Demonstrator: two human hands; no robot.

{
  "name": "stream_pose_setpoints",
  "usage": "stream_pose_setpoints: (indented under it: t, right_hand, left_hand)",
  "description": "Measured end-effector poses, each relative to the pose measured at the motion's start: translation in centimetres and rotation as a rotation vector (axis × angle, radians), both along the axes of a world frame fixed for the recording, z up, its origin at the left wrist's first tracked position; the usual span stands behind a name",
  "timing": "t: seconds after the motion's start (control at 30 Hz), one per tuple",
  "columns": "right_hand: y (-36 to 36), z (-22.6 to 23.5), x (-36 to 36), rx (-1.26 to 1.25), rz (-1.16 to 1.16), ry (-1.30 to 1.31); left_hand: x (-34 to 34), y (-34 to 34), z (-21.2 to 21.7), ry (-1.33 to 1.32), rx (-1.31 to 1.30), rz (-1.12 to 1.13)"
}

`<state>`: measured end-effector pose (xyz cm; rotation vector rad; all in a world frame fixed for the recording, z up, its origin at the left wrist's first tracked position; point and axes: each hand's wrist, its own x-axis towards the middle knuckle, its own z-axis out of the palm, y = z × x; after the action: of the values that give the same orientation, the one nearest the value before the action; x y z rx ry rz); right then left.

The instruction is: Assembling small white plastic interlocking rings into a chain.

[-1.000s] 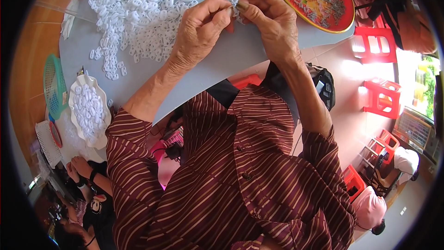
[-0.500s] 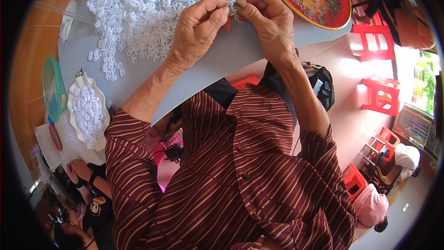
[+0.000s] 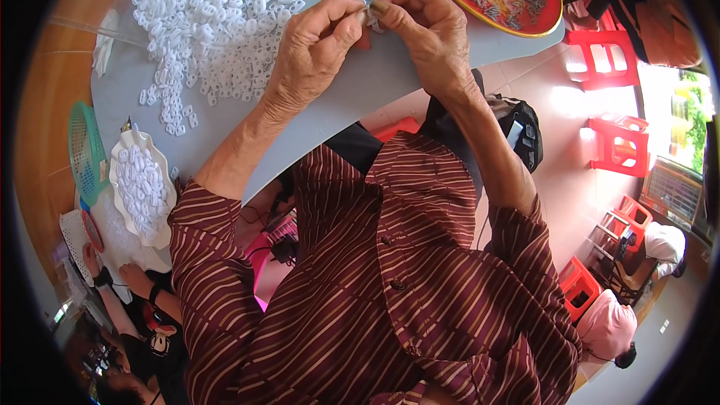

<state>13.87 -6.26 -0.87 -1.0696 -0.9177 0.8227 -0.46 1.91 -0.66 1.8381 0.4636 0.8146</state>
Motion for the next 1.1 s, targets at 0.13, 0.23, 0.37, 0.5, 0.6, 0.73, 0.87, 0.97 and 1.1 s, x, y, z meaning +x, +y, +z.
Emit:
stream_pose_setpoints:
  t: [0.13, 0.23, 0.37, 0.5, 0.6, 0.73, 0.87, 0.97, 1.1]
  right_hand:
    - [-0.2, 0.1, 0.3, -0.018, -0.008, 0.025]
    - [-0.2, 0.0, 0.2, 0.009, -0.023, -0.035]
    - [0.0, -0.3, 0.0, 0.032, -0.039, -0.052]
    - [-0.1, 0.0, 0.4, -0.005, 0.012, -0.114]
    - [-0.1, 0.1, 0.6, -0.021, 0.023, -0.198]
    - [-0.1, 0.7, 0.7, -0.061, -0.002, -0.302]
    - [-0.2, 1.1, 0.2, -0.094, -0.065, -0.335]
    - [0.1, 1.0, 0.0, -0.105, -0.091, -0.293]
    - [0.2, 1.4, 1.1, -0.125, 0.017, -0.23]
  left_hand:
    - [0.0, -0.2, 0.6, 0.062, -0.047, -0.028]
    - [0.0, -0.2, 0.5, 0.064, -0.064, -0.037]
    - [0.1, -0.3, 0.6, 0.048, 0.002, -0.003]
    - [-0.1, 0.2, 0.0, 0.059, -0.027, -0.019]
    - [-0.4, 0.4, 0.0, 0.086, -0.102, -0.068]
    - [-0.1, 0.4, -0.3, 0.034, -0.102, -0.063]
    - [0.1, -0.1, 0.4, -0.021, -0.04, -0.046]
    - [0.2, -0.3, 0.1, -0.067, -0.083, -0.029]
    - [0.2, -0.2, 0.6, -0.01, -0.104, -0.014]
